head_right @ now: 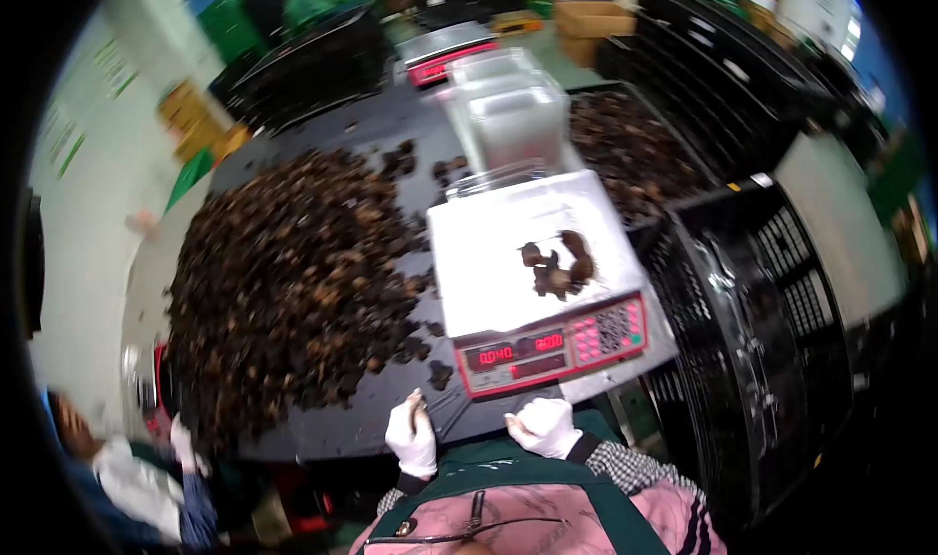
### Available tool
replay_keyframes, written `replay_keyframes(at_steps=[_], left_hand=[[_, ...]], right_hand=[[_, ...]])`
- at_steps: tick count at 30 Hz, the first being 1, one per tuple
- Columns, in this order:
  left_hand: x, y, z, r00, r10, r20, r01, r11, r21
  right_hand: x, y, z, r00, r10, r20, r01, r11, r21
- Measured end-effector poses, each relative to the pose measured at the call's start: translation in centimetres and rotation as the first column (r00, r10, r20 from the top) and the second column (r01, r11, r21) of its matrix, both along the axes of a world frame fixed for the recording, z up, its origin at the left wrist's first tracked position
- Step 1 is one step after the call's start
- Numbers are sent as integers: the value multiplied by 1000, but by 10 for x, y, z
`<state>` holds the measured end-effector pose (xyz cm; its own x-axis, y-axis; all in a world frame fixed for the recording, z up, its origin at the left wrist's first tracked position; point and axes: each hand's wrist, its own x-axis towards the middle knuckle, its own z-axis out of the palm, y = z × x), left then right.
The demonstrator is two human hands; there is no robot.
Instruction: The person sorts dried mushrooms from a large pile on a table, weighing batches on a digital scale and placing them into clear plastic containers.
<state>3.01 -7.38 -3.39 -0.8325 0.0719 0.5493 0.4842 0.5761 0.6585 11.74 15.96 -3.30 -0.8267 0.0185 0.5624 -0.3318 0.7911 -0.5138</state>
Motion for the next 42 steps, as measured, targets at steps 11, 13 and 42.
replay_keyframes(at_steps=[11,13,42], left_hand=[[2,-8,-14,1000,-12,-6,12,998,-61],[3,-10,-14,999,-14,31,16,998,-60],[6,-2,2,995,-6,102,14,997,-78]], right_hand=[[1,-4,7,999,-51,11,51,998,25],[0,-5,7,999,-50,8,50,998,33],[1,-6,2,998,-61,-2,61,997,43]])
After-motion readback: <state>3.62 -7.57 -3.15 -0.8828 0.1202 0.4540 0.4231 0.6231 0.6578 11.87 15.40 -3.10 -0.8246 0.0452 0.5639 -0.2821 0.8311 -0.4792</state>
